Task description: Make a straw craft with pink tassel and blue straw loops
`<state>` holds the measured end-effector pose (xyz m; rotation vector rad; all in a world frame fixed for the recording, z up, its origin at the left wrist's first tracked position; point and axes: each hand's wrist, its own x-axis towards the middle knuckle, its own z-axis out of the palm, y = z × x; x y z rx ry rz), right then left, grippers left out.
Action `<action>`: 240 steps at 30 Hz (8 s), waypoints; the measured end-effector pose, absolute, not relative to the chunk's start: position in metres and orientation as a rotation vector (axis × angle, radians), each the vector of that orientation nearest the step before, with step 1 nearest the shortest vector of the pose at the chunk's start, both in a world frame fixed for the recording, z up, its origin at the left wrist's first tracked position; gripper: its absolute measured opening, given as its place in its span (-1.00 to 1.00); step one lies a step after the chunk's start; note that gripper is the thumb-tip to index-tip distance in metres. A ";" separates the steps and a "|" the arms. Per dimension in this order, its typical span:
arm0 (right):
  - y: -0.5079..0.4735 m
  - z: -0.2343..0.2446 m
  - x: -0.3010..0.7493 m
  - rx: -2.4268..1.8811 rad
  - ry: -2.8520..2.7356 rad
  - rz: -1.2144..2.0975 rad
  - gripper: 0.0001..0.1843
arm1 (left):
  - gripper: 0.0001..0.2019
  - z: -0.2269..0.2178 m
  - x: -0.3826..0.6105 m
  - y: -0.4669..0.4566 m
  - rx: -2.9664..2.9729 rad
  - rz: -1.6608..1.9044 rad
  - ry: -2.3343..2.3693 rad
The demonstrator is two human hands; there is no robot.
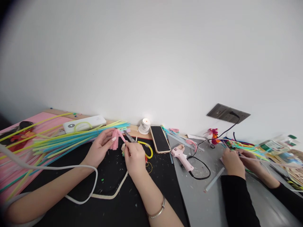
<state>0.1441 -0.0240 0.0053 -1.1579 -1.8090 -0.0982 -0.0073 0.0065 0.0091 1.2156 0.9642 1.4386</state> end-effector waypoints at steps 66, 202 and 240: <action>-0.015 0.008 0.153 -1.074 -1.440 0.838 -0.74 | -0.73 0.005 -0.003 -0.002 1.071 1.053 0.621; -0.002 0.000 0.151 -0.913 -1.173 1.149 -0.76 | -0.69 0.002 -0.009 0.007 1.151 1.280 1.004; -0.001 -0.003 0.152 -0.944 -1.099 1.215 -0.68 | -0.76 0.009 -0.009 0.003 1.212 1.291 1.011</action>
